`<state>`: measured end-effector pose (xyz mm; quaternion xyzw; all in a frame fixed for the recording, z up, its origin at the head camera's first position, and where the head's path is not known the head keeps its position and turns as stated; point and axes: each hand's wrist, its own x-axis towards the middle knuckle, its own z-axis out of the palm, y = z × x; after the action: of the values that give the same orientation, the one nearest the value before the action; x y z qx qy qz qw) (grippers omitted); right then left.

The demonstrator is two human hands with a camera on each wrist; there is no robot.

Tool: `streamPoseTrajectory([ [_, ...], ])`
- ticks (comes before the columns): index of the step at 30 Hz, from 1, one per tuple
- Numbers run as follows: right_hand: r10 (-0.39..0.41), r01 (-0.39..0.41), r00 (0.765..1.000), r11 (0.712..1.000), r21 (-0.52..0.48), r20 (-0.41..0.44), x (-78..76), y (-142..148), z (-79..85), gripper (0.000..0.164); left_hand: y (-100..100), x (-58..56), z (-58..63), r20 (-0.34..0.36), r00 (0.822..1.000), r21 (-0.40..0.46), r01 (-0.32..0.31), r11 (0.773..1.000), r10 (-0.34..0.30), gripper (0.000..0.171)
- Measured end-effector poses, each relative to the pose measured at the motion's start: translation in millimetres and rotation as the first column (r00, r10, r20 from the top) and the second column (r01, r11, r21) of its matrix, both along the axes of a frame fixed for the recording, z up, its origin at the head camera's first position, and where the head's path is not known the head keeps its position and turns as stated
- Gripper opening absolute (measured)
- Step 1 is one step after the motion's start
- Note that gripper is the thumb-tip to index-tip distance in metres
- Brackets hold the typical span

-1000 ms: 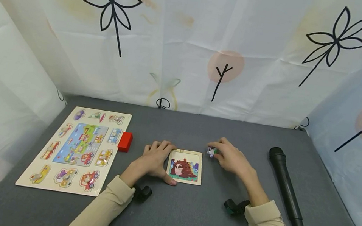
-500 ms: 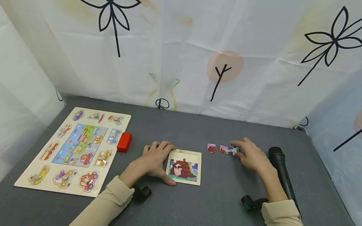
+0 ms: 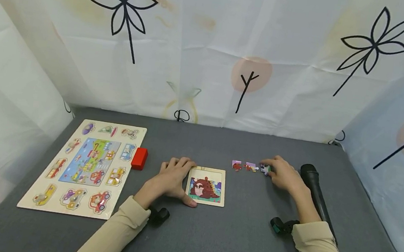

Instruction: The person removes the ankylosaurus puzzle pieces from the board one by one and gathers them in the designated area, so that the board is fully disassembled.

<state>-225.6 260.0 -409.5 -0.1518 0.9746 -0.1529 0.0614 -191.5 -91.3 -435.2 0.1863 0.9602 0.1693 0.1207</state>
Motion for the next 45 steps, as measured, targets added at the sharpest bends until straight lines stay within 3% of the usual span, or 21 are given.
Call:
streamPoseTrajectory([
  [23, -0.004, 0.004, 1.0, 1.0, 0.008, 0.012, -1.4, 1, -0.8, 0.042, 0, 1.0, 1.5, -0.001, 1.0, -0.005, 0.002, 1.0, -0.002, 0.116],
  [31, -0.019, 0.017, 0.999, 0.999, -0.04, -0.041, 2.4, -4, 3.6, 0.04, 0, 0.9, 2.2, -0.001, 1.0, -0.004, 0.001, 1.0, -0.001, 0.116],
  [45, 0.0, -0.007, 0.998, 0.994, -0.106, -0.07, 15.8, -53, 14.5, 0.039, -1, 0.8, 2.3, -0.003, 1.0, -0.005, 0.008, 1.0, -0.008, 0.116],
])
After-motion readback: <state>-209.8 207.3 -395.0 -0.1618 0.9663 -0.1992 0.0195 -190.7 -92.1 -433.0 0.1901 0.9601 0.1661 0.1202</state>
